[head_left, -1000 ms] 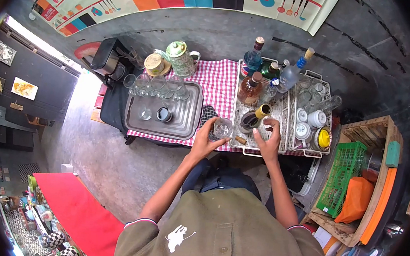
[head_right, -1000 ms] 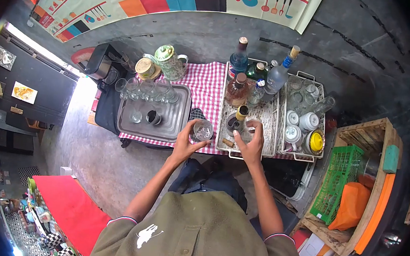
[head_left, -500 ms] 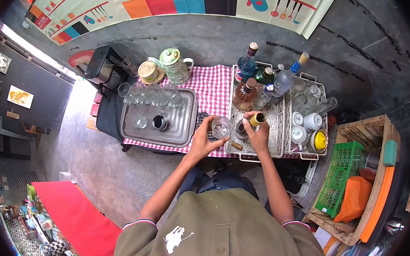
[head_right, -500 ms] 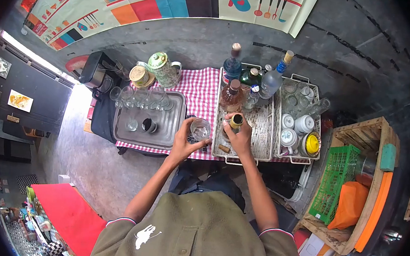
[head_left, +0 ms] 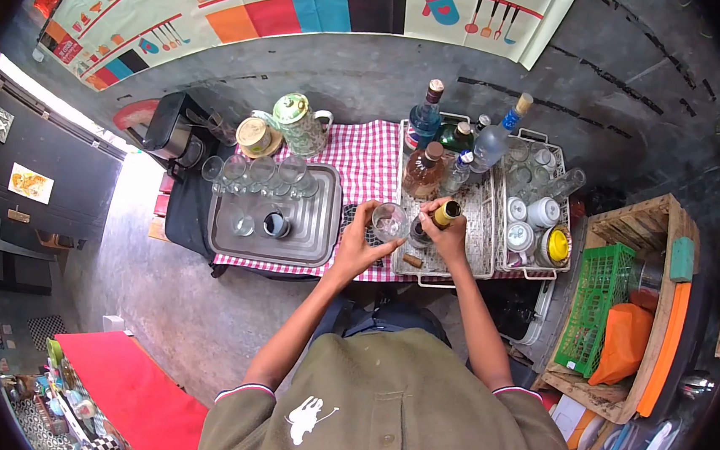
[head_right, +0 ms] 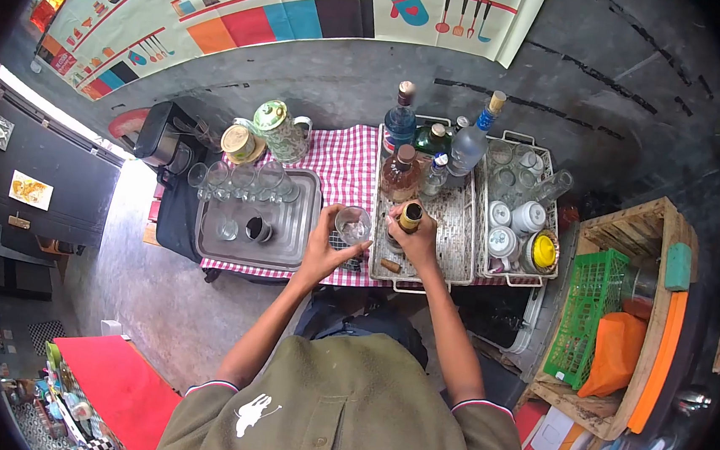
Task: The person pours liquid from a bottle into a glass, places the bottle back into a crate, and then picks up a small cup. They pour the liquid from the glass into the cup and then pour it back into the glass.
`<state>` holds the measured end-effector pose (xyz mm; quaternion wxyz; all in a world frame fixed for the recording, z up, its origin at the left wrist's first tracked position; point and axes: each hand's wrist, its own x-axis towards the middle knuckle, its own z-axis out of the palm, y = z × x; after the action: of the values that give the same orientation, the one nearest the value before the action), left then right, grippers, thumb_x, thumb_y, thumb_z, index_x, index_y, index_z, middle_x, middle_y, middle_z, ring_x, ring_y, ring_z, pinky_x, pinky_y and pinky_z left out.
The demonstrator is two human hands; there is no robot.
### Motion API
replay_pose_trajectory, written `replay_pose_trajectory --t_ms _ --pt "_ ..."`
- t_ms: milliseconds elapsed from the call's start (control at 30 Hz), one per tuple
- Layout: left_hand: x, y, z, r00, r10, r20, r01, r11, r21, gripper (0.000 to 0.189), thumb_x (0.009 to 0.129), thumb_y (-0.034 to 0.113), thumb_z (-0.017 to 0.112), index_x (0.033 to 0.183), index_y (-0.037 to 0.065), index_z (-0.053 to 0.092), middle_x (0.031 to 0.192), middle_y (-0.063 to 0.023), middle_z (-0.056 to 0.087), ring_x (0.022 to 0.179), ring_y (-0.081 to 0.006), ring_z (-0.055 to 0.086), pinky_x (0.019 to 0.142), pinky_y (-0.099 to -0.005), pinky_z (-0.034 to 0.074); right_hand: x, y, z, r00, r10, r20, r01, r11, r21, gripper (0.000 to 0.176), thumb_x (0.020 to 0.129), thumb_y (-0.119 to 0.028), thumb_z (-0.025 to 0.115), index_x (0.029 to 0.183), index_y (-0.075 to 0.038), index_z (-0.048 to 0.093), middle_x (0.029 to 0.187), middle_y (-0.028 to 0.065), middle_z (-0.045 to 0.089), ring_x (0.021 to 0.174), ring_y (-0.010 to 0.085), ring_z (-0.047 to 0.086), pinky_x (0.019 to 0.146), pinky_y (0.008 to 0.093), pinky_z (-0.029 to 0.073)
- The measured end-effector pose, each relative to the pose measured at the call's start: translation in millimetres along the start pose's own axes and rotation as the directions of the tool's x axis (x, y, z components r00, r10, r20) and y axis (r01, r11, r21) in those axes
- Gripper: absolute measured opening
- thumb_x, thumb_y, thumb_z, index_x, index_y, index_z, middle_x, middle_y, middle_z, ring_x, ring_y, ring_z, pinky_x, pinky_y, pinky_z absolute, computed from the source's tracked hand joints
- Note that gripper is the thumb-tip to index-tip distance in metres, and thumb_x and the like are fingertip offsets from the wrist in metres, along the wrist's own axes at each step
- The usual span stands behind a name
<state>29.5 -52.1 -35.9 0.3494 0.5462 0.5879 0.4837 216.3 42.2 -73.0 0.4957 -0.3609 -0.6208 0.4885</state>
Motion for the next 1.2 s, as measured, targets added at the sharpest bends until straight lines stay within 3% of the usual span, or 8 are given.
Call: replay_pose_trajectory --t_ms 167,267,367,500,867,967,1200 --pt "-6 -2 1 1.0 0.004 -0.021 -0.005 1.0 -0.023 0.078 0.075 0.024 0.087 0.133 -0.004 0.042 0.12 -0.0215 0.063 0.116 -0.0277 0.063 0.102 -0.0384 0.047 -5 12 -1 0.999 0.036 0.018 -0.036 0.998 0.041 0.018 0.084 0.004 0.069 0.093 -0.003 0.056 0.089 0.0037 0.062 0.083 0.0127 0.062 0.075 0.0303 0.052" --pt "-12 -4 1 0.999 0.006 -0.033 -0.007 1.0 -0.026 0.073 0.075 0.016 0.088 0.13 -0.001 0.043 0.119 -0.0147 0.063 0.113 -0.0212 0.061 0.101 -0.0359 0.046 -6 6 1 1.0 -0.025 0.004 0.025 0.999 0.034 0.016 0.084 0.004 0.068 0.091 -0.003 0.056 0.087 0.0042 0.062 0.082 0.0122 0.062 0.074 0.03 0.052" --pt "-18 2 0 0.999 -0.023 -0.045 0.021 0.999 -0.049 0.073 0.075 0.016 0.088 0.13 -0.001 0.043 0.119 -0.0142 0.063 0.113 -0.0208 0.06 0.102 -0.0356 0.045 -11 1 -1 0.999 -0.039 0.037 0.04 0.998 -0.047 0.015 0.084 0.004 0.068 0.089 -0.003 0.056 0.085 0.0047 0.062 0.081 0.012 0.062 0.073 0.0295 0.051" --pt "-21 8 -1 0.996 -0.001 -0.086 -0.002 1.0 -0.031 0.074 0.074 0.017 0.089 0.13 -0.001 0.043 0.116 -0.0132 0.064 0.113 -0.0196 0.06 0.101 -0.0349 0.046 -16 -16 -3 0.988 -0.136 0.071 0.141 0.987 -0.077 0.016 0.077 -0.005 0.071 0.085 -0.003 0.058 0.079 0.0076 0.066 0.067 0.0169 0.066 0.063 0.0318 0.053" --pt "-24 42 -12 0.982 0.118 -0.15 -0.125 0.991 -0.04 0.075 0.073 0.011 0.088 0.131 -0.002 0.043 0.114 -0.0163 0.065 0.108 -0.0208 0.065 0.096 -0.0341 0.051 -13 -127 -7 0.884 -0.392 0.255 0.43 0.895 -0.117 0.023 0.07 -0.005 0.076 0.083 -0.007 0.057 0.075 0.0064 0.065 0.068 0.023 0.066 0.064 0.035 0.051" --pt "-29 51 -17 0.984 0.109 -0.141 -0.123 0.988 -0.091 0.075 0.073 0.011 0.089 0.133 0.0 0.045 0.124 -0.0134 0.059 0.114 -0.0197 0.06 0.1 -0.0349 0.049 -12 -137 -6 0.868 -0.387 0.311 0.439 0.891 -0.117 0.025 0.068 -0.005 0.077 0.081 -0.008 0.056 0.074 0.0058 0.064 0.066 0.024 0.065 0.062 0.0355 0.05" --pt "-35 54 -31 0.97 0.208 -0.125 -0.198 0.976 0.089 0.079 0.07 0.009 0.089 0.137 -0.001 0.049 0.128 -0.0151 0.063 0.115 -0.0212 0.064 0.099 -0.0359 0.051 -6 -138 4 0.844 -0.376 0.383 0.454 0.88 -0.136 0.022 0.069 -0.005 0.076 0.077 -0.008 0.056 0.07 0.0063 0.064 0.062 0.0244 0.064 0.06 0.0354 0.048"
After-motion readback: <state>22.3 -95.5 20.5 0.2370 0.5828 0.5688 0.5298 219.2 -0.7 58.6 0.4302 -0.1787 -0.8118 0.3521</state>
